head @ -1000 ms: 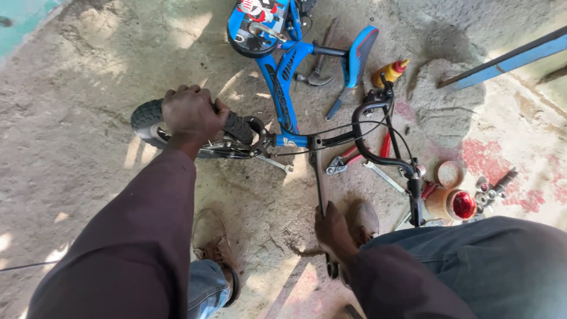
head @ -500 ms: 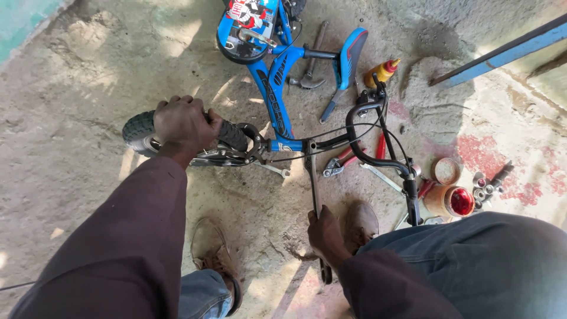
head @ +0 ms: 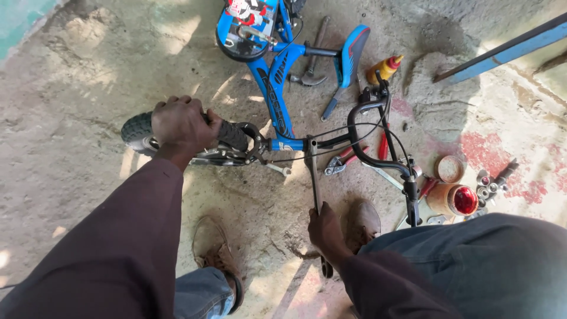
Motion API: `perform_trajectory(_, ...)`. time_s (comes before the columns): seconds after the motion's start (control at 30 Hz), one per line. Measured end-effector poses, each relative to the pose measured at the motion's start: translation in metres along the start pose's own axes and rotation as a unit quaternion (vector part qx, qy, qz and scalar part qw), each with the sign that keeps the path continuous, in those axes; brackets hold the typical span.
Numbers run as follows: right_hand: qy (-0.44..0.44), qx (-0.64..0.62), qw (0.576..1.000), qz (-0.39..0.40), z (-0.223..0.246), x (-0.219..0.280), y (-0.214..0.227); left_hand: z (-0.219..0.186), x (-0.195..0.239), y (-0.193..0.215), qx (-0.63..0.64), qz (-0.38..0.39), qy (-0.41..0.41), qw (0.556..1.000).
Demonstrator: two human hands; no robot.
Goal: The person uses a wrench to loosen and remove the front wheel of a blue bicycle. They then lift the bicycle upright and use a screwdriver to adjust the rear wheel axle and brake components.
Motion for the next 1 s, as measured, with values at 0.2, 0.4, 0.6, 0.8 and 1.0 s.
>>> perform_trajectory(0.2, 0.012, 0.140, 0.984, -0.108, -0.020, -0.015, -0.021, 0.001, -0.003, -0.004, 0.003, 0.010, 0.013, 1.000)
perform_trajectory(0.4, -0.007, 0.163, 0.977, -0.140, -0.013, -0.010, -0.031, 0.002, -0.007, 0.005, -0.004, 0.064, 0.036, 0.997)
perform_trajectory(0.6, -0.005, 0.079, 0.990, -0.113, -0.036, -0.021, -0.046, 0.006, 0.005, 0.006, 0.012, 0.042, 0.031, 0.999)
perform_trajectory(0.8, -0.019, 0.071, 0.995, -0.063, -0.030, -0.008, -0.028, -0.002, 0.008, 0.005, -0.005, 0.068, 0.040, 0.997)
perform_trajectory(1.0, -0.047, 0.015, 0.998, -0.041, -0.008, 0.000, -0.012, 0.003, -0.001, -0.004, 0.008, 0.018, 0.026, 0.999)
Point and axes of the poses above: each hand's wrist, its own x-axis away from the middle knuckle, its own y-axis out of the back of the hand, z = x × y, the point moved 7 cm from there along -x, towards the middle knuckle, and after that the axes turned 3 degrees about x, right-handed, at the moved point
